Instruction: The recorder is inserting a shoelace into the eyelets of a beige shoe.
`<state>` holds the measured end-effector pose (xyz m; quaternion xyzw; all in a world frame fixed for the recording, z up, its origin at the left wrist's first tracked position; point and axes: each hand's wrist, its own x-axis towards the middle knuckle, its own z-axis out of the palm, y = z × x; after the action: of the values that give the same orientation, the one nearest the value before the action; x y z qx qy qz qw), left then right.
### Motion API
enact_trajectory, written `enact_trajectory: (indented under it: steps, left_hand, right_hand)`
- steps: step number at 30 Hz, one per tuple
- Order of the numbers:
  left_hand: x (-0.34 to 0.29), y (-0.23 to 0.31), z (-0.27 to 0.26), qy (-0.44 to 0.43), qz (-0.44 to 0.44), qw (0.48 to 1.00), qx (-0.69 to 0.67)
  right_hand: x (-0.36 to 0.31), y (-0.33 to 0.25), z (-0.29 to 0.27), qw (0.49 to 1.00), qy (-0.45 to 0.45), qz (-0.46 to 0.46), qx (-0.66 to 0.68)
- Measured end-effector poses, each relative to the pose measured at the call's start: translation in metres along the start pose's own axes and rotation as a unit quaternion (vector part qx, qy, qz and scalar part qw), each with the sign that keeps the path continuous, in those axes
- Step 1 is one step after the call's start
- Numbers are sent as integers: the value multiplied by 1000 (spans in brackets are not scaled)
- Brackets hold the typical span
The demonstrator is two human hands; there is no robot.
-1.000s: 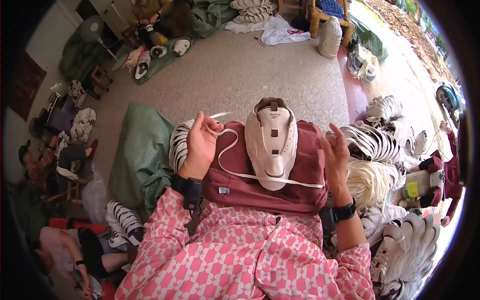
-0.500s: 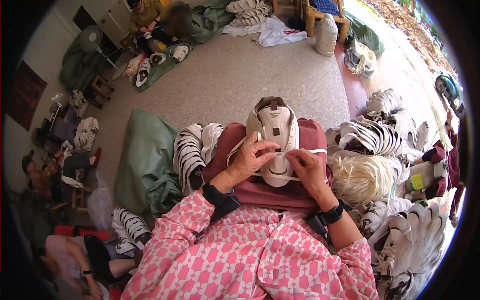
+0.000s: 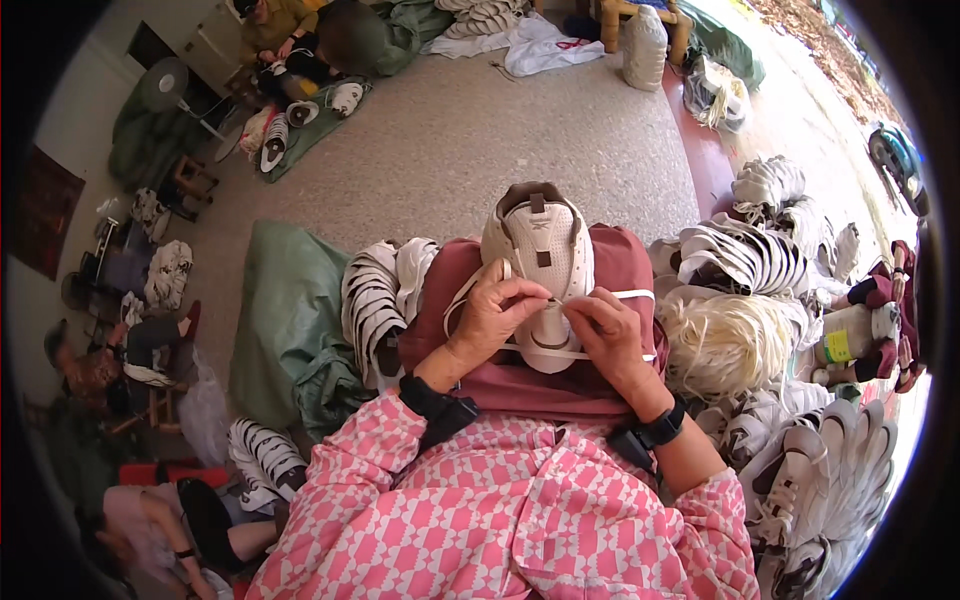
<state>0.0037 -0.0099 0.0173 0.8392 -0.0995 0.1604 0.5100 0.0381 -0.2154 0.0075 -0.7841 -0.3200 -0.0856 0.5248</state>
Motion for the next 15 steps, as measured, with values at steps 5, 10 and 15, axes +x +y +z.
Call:
enact_trajectory:
  steps: [5,10,15]
  left_hand:
    - [0,3,-1,-4,-7,1000,0]
    - [0,6,-2,-7,-27,1000,12]
    - [0,7,-1,-5,-32,999,11]
  right_hand:
    - [2,1,-3,998,6,30,62]
    - [1,1,-3,997,8,48,67]
    - [-1,0,-2,997,-2,44,56]
